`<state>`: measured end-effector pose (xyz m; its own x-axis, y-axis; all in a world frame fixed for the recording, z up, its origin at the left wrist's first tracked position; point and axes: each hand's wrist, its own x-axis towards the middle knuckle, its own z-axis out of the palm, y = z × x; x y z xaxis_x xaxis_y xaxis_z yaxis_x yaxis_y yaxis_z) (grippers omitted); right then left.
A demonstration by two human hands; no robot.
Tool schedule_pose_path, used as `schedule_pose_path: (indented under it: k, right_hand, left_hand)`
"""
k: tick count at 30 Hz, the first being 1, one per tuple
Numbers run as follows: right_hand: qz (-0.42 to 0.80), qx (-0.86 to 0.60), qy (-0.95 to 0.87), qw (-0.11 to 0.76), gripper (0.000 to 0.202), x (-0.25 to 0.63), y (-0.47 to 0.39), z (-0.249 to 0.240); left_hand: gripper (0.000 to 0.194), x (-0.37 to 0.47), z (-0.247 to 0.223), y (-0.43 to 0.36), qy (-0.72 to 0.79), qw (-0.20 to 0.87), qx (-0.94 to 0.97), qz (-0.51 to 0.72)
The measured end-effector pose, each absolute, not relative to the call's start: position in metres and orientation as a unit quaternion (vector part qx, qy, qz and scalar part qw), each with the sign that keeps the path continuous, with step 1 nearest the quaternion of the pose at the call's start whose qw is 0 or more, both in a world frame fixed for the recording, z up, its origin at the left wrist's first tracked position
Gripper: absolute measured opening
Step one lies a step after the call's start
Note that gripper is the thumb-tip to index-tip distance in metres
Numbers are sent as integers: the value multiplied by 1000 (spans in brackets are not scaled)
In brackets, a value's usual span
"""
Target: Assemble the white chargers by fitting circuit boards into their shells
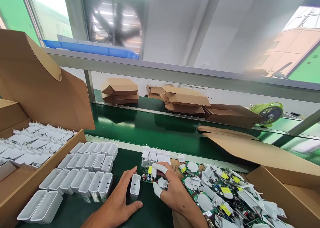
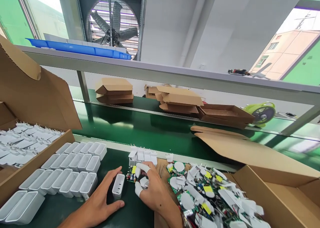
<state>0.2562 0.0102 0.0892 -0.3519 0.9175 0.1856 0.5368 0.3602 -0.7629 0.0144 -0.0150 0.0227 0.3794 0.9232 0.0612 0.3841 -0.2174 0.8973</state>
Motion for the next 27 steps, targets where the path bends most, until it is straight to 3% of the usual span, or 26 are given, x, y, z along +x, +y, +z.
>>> schedule_pose_path:
  k: [6, 15, 19, 27]
  right_hand:
    - [279, -439, -772, 365, 51, 258, 3, 69]
    - [129, -374, -863, 315, 70, 247, -19, 79]
    - [139, -397, -862, 283, 76, 249, -16, 78]
    - [165, -407, -866, 238, 67, 245, -15, 73]
  left_hand:
    - [85, 15, 8, -10, 487, 397, 701, 337]
    - [77, 21, -1, -7, 418, 244, 765, 424]
    - [76, 21, -2, -7, 414, 216, 775, 426]
    - [74, 20, -5, -8, 410, 221, 779, 419]
